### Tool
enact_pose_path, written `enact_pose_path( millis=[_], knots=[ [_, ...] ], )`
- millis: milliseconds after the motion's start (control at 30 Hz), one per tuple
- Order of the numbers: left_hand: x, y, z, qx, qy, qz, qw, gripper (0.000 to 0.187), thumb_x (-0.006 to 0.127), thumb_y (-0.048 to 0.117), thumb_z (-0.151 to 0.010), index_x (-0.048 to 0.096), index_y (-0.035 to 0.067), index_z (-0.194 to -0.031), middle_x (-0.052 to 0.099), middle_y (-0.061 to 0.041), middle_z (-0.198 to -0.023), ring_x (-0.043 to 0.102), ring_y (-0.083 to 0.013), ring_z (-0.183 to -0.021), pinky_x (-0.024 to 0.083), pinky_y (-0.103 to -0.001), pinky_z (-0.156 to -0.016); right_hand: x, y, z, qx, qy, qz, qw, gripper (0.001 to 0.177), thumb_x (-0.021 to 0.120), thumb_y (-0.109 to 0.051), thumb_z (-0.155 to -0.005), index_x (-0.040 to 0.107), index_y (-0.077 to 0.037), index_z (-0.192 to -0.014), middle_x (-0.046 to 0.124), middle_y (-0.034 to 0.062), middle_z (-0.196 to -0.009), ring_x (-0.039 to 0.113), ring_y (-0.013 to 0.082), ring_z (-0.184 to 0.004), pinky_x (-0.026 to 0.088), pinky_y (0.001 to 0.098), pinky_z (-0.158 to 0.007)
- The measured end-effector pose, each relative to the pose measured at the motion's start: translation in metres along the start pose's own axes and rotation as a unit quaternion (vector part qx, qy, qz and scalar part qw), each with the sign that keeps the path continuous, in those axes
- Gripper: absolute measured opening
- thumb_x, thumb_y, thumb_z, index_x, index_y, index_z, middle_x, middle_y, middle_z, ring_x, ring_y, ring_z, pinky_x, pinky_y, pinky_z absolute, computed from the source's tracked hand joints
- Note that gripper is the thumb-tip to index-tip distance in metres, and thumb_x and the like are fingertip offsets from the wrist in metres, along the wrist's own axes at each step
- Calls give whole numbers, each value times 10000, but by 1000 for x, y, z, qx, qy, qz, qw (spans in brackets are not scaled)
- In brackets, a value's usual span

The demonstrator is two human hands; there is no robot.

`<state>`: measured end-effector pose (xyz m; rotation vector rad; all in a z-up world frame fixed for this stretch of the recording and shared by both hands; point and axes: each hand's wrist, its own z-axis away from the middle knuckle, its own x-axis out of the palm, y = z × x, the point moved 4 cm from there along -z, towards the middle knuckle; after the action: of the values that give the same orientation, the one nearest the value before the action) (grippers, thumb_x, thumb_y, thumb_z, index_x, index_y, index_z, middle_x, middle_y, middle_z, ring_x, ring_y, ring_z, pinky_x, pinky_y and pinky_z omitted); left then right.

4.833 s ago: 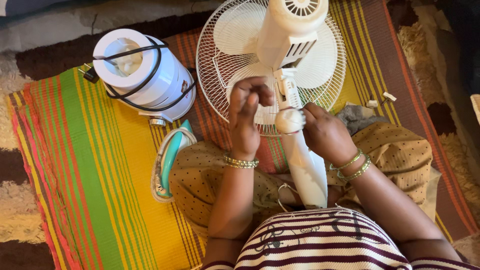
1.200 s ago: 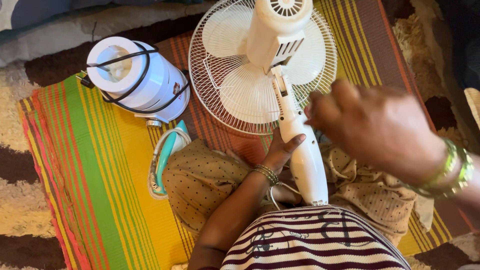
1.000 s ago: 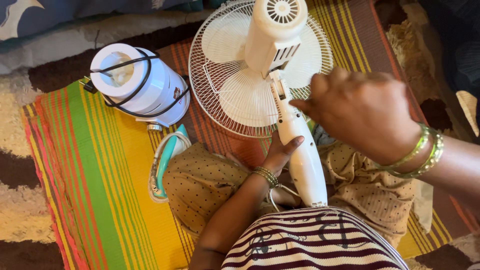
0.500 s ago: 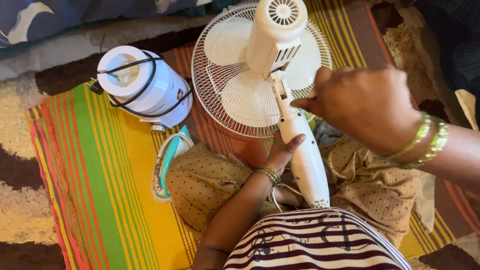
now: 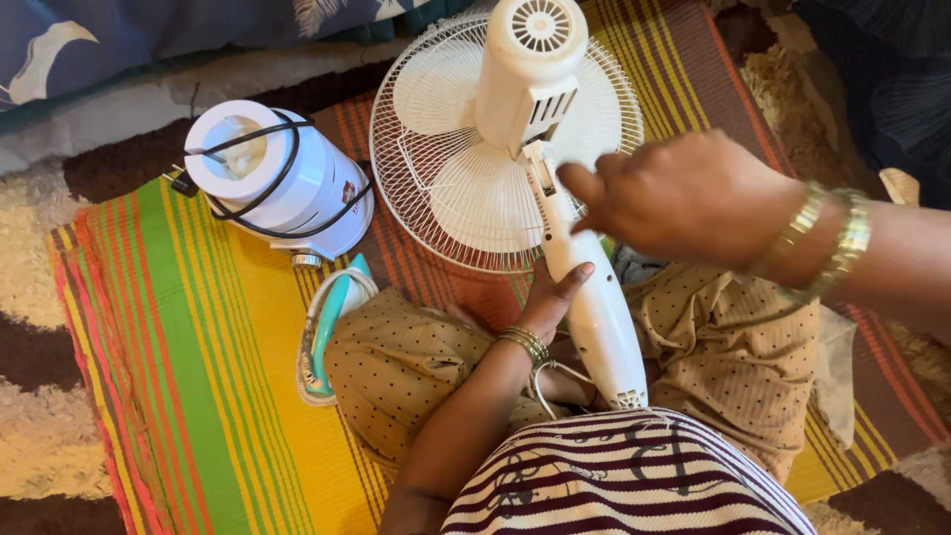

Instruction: The person sits on a mat and uses a screwdriver to tighten screws on the neck and base of a white pedestal fan. They manipulate the fan's tilt mechanism and secure the casing while seated.

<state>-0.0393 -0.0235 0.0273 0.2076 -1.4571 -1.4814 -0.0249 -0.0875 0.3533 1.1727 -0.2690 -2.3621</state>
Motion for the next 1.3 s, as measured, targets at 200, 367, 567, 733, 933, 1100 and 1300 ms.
enact_pose_path(
  millis=[200, 367, 567, 733, 933, 1100, 1300],
  knots=[
    [-4, -8, -3, -29, 20, -24, 999, 834, 809, 479, -770, 458, 7, -1361, 624, -134, -1257, 614, -229, -1171, 507, -387, -1008, -9, -10, -10, -63, 215, 15, 975, 391, 508, -383, -990, 485, -117, -1276, 546, 133, -1122, 645, 236, -769, 586, 337, -562],
    [-4, -8, -2, -11, 7, -8, 1000, 815, 804, 463, -794, 482, -28, -1359, 633, -156, -1252, 619, -244, -1158, 514, -397, -997, 13, -9, 2, -154, 378, 30, 912, 456, 609, -175, -679, 520, -94, -1119, 555, 100, -1102, 660, 259, -862, 598, 372, -681],
    [-2, 0, -1, 9, -11, -7, 1000, 749, 797, 461, -809, 552, -34, -1314, 662, -150, -1198, 639, -240, -1113, 525, -399, -973, -7, 5, -7, 83, -14, -75, 994, 434, 479, -463, -1051, 534, -75, -1236, 675, 129, -978, 717, 236, -757, 568, 361, -589],
    [-2, -1, -2, 6, 6, -13, 1000, 737, 802, 471, -792, 542, 9, -1303, 656, -108, -1190, 630, -212, -1108, 513, -383, -981, -13, 0, -5, 14, 226, 62, 972, 491, 446, -548, -1040, 588, -90, -1143, 663, 101, -1074, 689, 200, -839, 552, 346, -618],
    [-1, 1, -2, 17, 4, -19, 1000, 756, 803, 489, -784, 549, 1, -1302, 662, -102, -1177, 636, -209, -1093, 522, -388, -966, 10, 23, 4, -281, 549, 54, 785, 366, 611, -348, -893, 601, -107, -1167, 604, 122, -1331, 612, 239, -1105, 568, 386, -828],
    [-1, 2, -2, 6, 2, -30, 1000, 770, 801, 495, -785, 541, 3, -1317, 661, -109, -1189, 637, -207, -1110, 524, -374, -969, 20, 25, -2, -327, 483, -16, 813, 438, 621, -356, -761, 599, -106, -1119, 651, 142, -1221, 660, 291, -1065, 595, 390, -818],
    [-1, -5, -2, 4, -4, -23, 1000, 840, 810, 529, -775, 527, -21, -1344, 656, -134, -1214, 638, -221, -1123, 529, -377, -975, 10, 16, -16, -87, 99, -3, 991, 462, 524, -550, -968, 560, -94, -1024, 610, 38, -772, 695, 187, -613, 585, 341, -511]
  ],
)
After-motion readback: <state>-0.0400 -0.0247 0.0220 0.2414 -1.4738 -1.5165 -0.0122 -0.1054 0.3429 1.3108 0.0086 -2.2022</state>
